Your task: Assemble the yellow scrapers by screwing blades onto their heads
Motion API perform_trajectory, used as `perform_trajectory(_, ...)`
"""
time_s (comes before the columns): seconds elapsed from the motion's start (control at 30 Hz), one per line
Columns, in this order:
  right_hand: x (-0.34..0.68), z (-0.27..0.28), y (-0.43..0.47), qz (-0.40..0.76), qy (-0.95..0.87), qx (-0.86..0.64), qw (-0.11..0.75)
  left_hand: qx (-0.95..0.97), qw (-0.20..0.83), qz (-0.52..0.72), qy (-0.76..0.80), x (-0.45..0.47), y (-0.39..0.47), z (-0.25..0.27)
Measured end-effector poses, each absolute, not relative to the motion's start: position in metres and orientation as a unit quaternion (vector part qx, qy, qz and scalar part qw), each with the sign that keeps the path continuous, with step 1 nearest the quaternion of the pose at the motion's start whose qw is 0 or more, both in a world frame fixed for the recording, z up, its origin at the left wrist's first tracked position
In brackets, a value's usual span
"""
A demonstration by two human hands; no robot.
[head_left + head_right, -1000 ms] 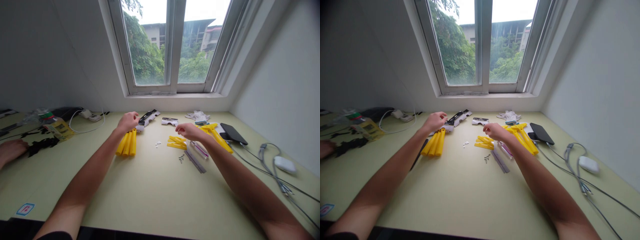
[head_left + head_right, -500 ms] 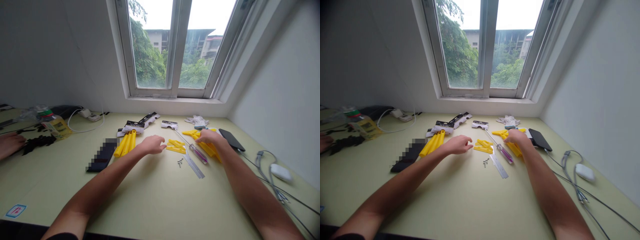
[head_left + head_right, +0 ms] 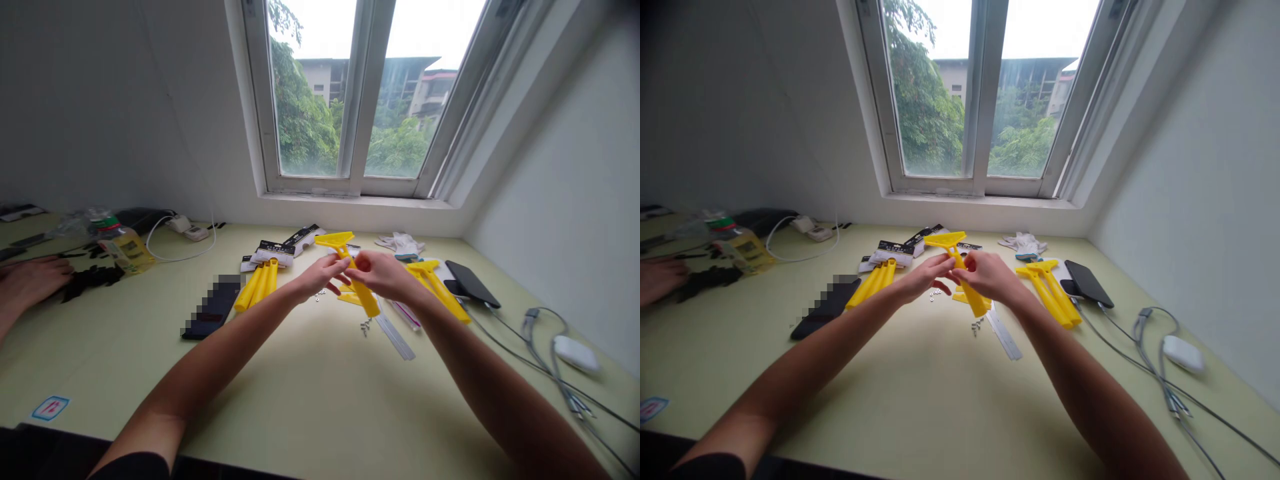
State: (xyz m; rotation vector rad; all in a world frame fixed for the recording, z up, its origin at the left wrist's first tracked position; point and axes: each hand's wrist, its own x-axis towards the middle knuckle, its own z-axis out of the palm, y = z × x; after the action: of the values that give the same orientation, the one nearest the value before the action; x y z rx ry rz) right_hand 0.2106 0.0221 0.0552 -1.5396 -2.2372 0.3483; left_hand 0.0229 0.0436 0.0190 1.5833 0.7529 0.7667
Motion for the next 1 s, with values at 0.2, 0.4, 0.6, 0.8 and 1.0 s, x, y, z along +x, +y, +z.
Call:
perform_trajectory(0.2,0.214,0.053,0.023,0.234,-0.855,-0.434,0.159,0.640,0.560,0.367,0.376,0.012,0.054,0.017)
perform_trajectory(0.4,0.248,0.029,0.052,0.126,-0.807,-0.575,-0.042,0.614,0.586,0.360,0.387,0.006,0.061,0.013)
perform_trajectory(0.6,0.255,0.015,0.053,0.154,-0.788,-0.579,-0.138,0.619,0.580,0.350,0.397,0.006,0.060,0.016)
perform_trajectory(0.8,0.247,0.009,0.049,0.147,-0.770,-0.599,-0.160,0.621,0.578,0.348,0.398,0.004,0.061,0.016)
perform_trajectory(1.0,0.252,0.010,0.053,0.156,-0.773,-0.594,-0.158,0.623,0.580,0.344,0.396,0.005,0.061,0.015)
